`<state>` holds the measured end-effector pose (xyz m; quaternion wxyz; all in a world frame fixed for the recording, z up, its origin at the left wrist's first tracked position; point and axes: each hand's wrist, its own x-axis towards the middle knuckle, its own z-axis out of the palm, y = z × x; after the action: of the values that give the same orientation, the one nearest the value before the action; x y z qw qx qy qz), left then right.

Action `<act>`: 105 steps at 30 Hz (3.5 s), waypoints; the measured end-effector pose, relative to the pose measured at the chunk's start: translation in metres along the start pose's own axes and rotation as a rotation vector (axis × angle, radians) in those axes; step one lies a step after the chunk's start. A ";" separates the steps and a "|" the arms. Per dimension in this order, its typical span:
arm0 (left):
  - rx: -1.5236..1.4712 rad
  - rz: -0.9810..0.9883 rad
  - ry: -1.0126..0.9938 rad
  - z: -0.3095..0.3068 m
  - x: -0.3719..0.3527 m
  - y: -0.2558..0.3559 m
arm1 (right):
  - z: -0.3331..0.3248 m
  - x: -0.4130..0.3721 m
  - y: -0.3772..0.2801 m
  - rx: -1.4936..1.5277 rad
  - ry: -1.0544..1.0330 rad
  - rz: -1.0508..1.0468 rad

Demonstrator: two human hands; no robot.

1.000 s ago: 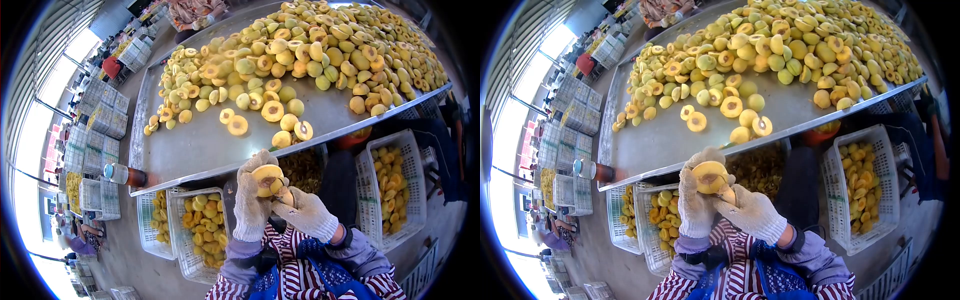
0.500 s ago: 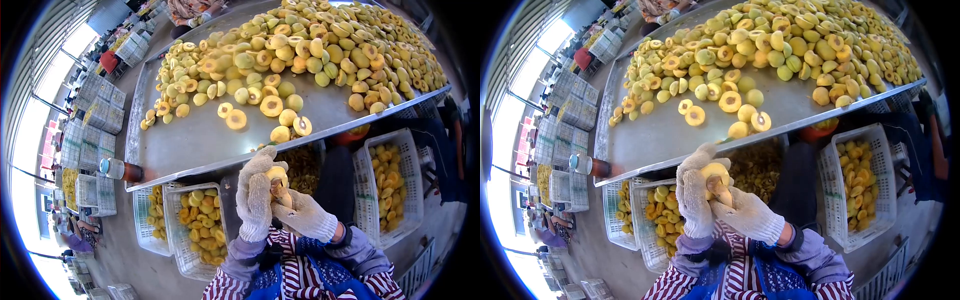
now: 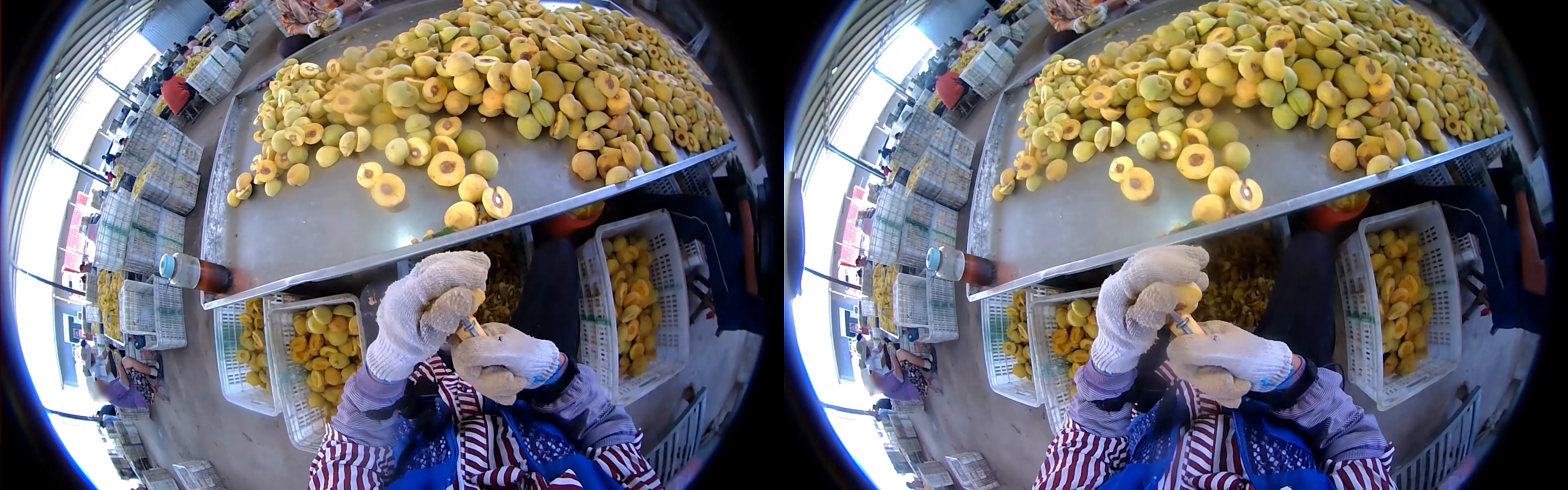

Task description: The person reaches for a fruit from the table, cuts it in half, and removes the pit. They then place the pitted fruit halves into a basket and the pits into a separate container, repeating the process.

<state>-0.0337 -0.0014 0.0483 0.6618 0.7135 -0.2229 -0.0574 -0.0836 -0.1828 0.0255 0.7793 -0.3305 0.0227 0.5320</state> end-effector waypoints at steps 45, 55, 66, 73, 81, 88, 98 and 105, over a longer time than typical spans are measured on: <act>-0.283 -0.549 0.057 -0.034 0.111 -0.165 | -0.021 0.011 -0.038 -0.205 0.494 -0.121; -0.882 -0.396 0.103 -0.001 0.045 -0.095 | -0.011 0.028 -0.042 -0.497 0.744 -0.162; -0.359 -0.282 0.130 0.015 0.027 -0.041 | 0.011 0.017 -0.035 -0.452 0.627 -0.172; -0.156 -0.081 0.260 0.026 0.020 -0.026 | 0.015 0.010 -0.035 -0.282 0.529 -0.207; 0.120 -0.043 0.182 0.024 0.022 -0.028 | -0.006 0.012 -0.019 -0.218 0.347 -0.258; -0.312 -0.164 0.081 0.019 0.033 -0.022 | 0.009 0.007 -0.029 -0.268 0.466 -0.134; -0.003 -0.151 0.070 0.009 0.024 -0.021 | -0.005 0.008 -0.017 -0.003 0.216 -0.106; 0.303 0.304 -0.073 0.000 0.036 -0.015 | -0.002 -0.001 -0.009 0.065 0.058 -0.117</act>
<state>0.0018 -0.0150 0.0413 0.5396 0.7604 -0.3578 0.0516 -0.0756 -0.1863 0.0288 0.8185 -0.3208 0.0430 0.4746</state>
